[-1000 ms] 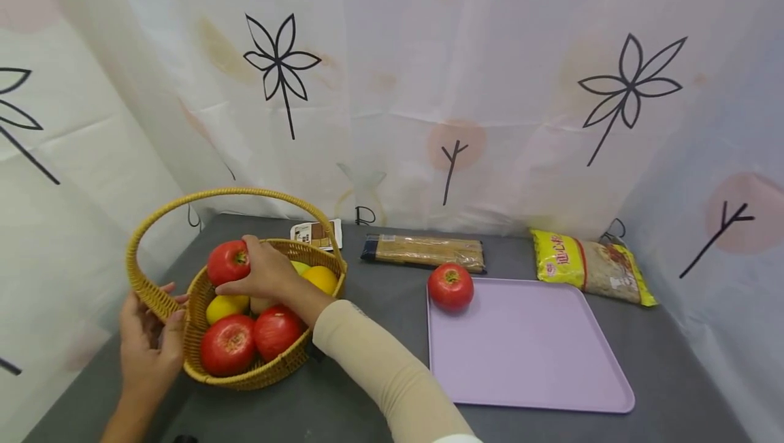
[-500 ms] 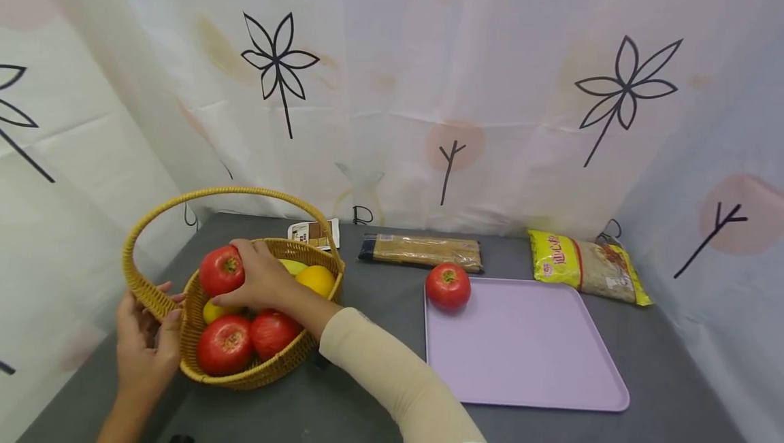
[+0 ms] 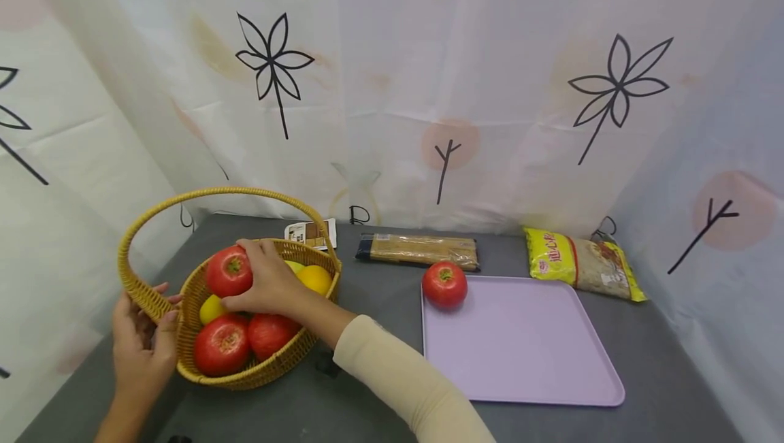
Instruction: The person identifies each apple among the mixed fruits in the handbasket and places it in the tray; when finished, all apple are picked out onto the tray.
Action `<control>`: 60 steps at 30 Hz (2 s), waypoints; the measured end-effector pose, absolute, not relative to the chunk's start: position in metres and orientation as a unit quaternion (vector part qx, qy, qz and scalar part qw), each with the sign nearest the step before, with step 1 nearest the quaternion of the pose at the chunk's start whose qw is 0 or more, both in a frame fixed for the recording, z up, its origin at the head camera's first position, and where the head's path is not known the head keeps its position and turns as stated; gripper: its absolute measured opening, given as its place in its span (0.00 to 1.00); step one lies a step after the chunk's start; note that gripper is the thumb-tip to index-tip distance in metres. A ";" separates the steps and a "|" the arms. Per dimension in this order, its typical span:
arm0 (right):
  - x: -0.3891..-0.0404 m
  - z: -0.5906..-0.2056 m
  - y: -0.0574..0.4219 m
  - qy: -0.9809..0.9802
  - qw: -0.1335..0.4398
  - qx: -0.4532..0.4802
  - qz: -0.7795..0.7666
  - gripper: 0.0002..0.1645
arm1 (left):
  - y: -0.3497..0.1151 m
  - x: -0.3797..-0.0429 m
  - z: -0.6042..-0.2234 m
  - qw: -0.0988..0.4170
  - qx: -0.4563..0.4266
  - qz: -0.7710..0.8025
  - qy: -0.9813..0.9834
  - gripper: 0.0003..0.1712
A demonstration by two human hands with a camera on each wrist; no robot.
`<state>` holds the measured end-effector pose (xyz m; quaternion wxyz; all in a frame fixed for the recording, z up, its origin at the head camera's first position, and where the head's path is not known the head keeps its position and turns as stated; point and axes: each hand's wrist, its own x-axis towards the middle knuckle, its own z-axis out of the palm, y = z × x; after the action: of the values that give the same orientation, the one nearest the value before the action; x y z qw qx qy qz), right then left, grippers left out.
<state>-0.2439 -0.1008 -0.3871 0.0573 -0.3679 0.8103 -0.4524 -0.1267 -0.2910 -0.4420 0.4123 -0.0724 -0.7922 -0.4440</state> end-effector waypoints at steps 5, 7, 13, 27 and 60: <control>-0.242 -0.384 -0.091 0.799 0.046 -0.390 -0.455 0.51 | -0.290 -0.126 -0.441 0.405 -0.062 -0.449 -0.794 0.50; -0.240 -0.383 -0.087 0.795 0.047 -0.391 -0.462 0.53 | -0.290 -0.126 -0.441 0.405 -0.062 -0.450 -0.793 0.50; -0.234 -0.380 -0.079 0.788 0.044 -0.387 -0.477 0.52 | -0.291 -0.126 -0.442 0.409 -0.071 -0.451 -0.790 0.50; -0.216 -0.368 -0.056 0.767 0.028 -0.374 -0.521 0.50 | -0.290 -0.127 -0.442 0.414 -0.070 -0.447 -0.790 0.49; -0.200 -0.360 0.036 0.768 -0.029 -0.282 -0.574 0.48 | -0.290 -0.126 -0.442 0.414 -0.060 -0.446 -0.791 0.49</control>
<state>-0.2001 0.0361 -0.3598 -0.0288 -0.2822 0.7681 -0.5740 -0.1260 -0.2896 -0.4418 0.4142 -0.0598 -0.7912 -0.4459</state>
